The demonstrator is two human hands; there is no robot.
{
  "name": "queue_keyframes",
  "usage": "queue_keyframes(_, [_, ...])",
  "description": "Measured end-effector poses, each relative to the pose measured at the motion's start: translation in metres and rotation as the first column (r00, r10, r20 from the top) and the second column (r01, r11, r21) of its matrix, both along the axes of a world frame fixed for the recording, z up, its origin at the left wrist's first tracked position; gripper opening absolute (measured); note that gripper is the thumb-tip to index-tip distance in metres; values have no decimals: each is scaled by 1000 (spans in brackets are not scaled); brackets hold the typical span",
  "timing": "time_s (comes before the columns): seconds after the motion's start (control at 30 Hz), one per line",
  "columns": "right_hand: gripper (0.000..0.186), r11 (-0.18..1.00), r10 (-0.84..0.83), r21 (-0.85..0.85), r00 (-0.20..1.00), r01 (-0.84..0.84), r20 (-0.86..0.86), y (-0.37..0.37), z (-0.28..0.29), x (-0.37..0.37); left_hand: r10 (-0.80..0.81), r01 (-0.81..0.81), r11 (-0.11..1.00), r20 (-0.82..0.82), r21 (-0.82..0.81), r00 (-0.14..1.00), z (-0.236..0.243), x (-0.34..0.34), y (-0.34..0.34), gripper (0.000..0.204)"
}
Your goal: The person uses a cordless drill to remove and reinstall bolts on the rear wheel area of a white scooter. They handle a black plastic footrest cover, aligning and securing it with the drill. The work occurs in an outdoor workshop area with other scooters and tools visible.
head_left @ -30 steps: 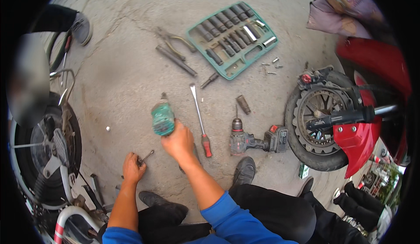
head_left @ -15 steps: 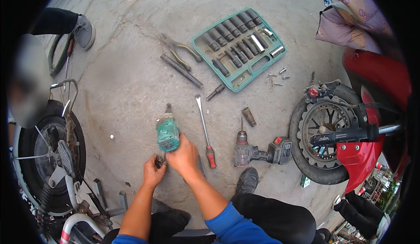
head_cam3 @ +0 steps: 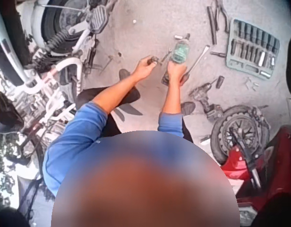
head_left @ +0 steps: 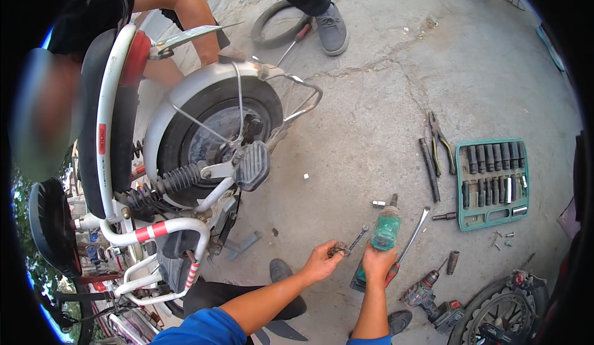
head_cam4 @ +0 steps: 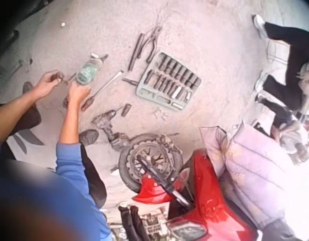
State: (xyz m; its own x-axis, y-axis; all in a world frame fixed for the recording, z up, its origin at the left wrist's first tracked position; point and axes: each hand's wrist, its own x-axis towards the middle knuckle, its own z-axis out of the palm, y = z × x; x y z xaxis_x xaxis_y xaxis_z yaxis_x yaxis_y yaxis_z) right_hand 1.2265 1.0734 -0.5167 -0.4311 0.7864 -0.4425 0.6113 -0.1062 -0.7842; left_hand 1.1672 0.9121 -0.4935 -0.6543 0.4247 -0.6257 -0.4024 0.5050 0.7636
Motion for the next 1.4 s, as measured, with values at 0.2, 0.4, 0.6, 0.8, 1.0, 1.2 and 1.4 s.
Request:
queue_keyframes(0.2, [25, 951, 93, -303, 989, -55, 114, 18, 31, 5, -78, 95, 994, 264, -52, 961, 89, 20, -21, 30])
queue_keyframes(0.4, [75, 917, 185, -344, 980, -200, -77, -32, 117, 52, -23, -26, 990, 345, 136, 938, 136, 28, -5, 58])
queue_keyframes(0.6, [80, 707, 384, -583, 910, -400, -159, -62, 199, 81, -121, 183, 982, 570, -52, 813, 170, 44, -22, 80])
queue_keyframes(0.8, [64, 382, 611, -666, 716, -640, -338, -28, 179, 133, 357, -160, 915, 558, -370, 749, 178, 75, -61, 36])
queue_keyframes(1.0, [92, 631, 530, -4, 428, -776, 732, 79, 56, 181, 535, -330, 838, 537, -435, 652, 176, 93, -106, 27])
queue_keyframes(1.2, [111, 747, 438, 96, 596, -658, 672, 85, 31, 230, 528, -346, 831, 424, -435, 736, 196, 99, -103, 17])
queue_keyframes(1.4, [100, 597, 570, -223, 212, -770, 794, 106, 1, 251, 209, -125, 956, 319, -265, 925, 255, 62, -64, 20])
